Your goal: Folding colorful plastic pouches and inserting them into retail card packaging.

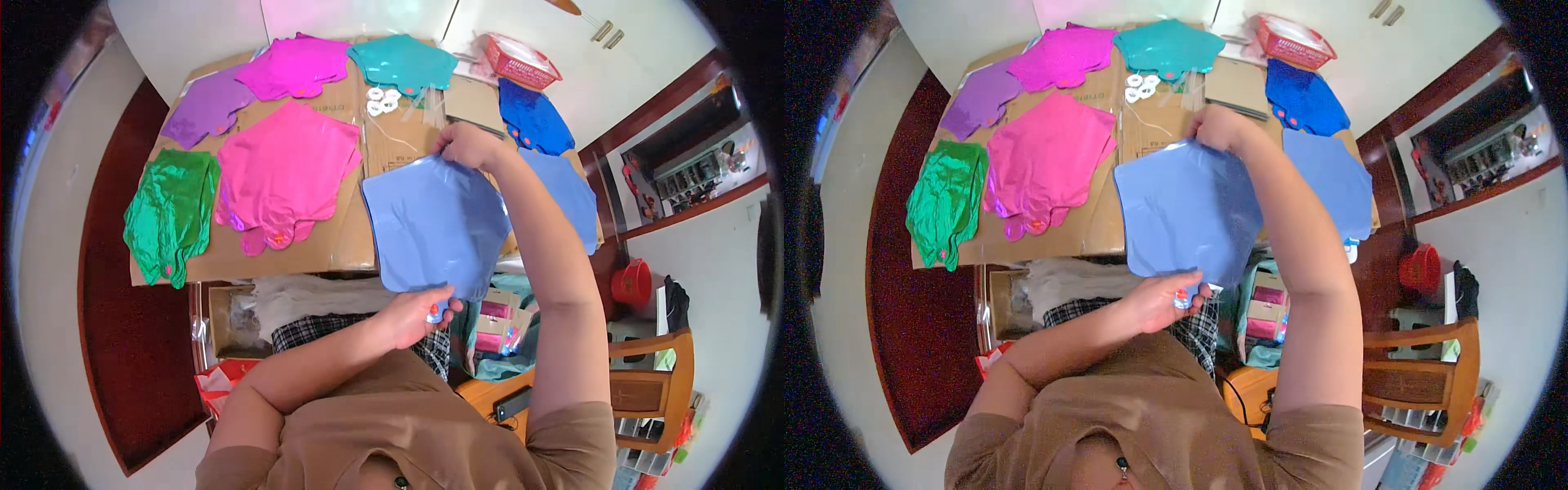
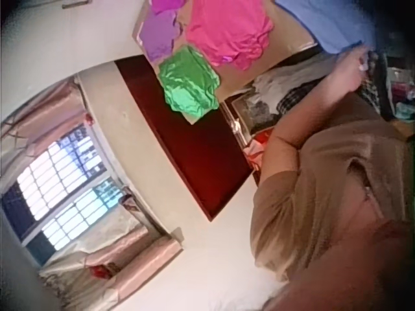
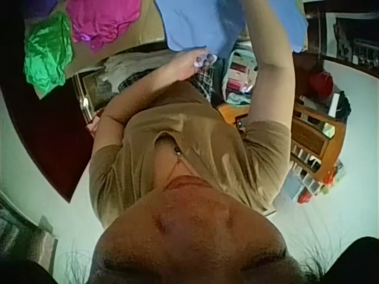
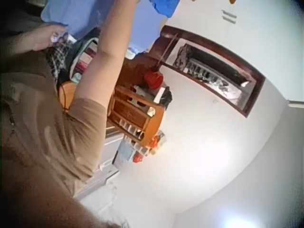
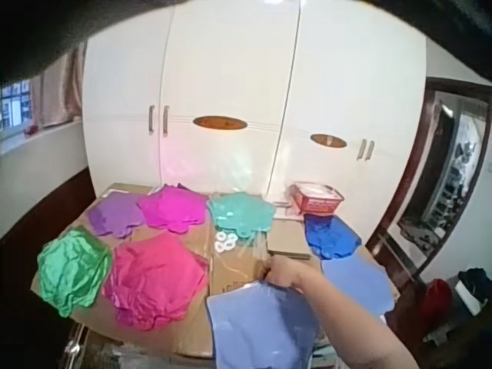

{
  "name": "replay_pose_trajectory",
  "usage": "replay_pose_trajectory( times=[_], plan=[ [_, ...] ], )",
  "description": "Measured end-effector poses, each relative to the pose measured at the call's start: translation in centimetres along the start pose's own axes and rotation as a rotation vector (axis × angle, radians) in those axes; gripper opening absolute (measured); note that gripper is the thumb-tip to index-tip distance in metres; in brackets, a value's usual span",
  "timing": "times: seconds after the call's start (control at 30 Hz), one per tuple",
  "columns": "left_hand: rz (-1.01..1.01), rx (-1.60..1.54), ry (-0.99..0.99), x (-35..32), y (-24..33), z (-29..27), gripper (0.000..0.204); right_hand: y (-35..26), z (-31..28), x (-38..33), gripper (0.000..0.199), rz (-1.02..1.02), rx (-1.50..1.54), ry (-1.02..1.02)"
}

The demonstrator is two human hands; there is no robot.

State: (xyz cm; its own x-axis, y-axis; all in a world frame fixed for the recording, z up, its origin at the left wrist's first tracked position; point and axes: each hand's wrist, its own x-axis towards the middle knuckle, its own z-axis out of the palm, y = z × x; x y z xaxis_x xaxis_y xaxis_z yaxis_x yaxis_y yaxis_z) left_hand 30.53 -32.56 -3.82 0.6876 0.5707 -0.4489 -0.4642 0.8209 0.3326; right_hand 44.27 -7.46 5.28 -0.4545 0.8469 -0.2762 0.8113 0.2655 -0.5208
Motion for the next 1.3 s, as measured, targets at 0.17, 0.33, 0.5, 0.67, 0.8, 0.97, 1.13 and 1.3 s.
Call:
replay_pose_trajectory(
  times=[0.17,0.33,0.5,0.67,0.8,0.97,1.13,1.3],
  plan=[
    [0.016,0.008,0.031,0.4,0.1,-0.2,0.017,-0.6,-0.3,0.1,0.028,0.032,-0.008,0.028],
    [0.024,-0.015,0.013,0.3,0.5,0.3,0.021,-0.1,-0.4,0.6,0.029,0.032,-0.043,0.033],
    [0.034,-0.048,0.080,0.8,-0.3,-0.6,0.019,-0.5,-0.1,0.6,0.030,0.048,-0.038,0.088],
    [0.062,-0.068,0.034,0.7,-0.5,-0.7,0.018,-0.8,-0.1,0.8,0.027,0.041,-0.034,0.054],
    [0.049,-0.144,-0.098,0.5,-0.2,-0.8,0.021,-0.6,-0.1,0.9,0.026,0.025,-0.020,0.040],
    [0.037,-0.088,0.038,0.7,-0.3,-0.1,0.019,-0.5,0.2,0.9,0.026,0.028,0.016,0.038],
    [0.048,-0.099,0.119,0.8,-0.3,0.4,0.017,-0.1,0.1,1.4,0.026,-0.007,-0.037,0.051],
    [0.070,-0.116,0.082,0.6,-0.1,0.5,0.018,-0.1,0.0,1.7,0.027,0.032,0.005,0.038]
  ],
)
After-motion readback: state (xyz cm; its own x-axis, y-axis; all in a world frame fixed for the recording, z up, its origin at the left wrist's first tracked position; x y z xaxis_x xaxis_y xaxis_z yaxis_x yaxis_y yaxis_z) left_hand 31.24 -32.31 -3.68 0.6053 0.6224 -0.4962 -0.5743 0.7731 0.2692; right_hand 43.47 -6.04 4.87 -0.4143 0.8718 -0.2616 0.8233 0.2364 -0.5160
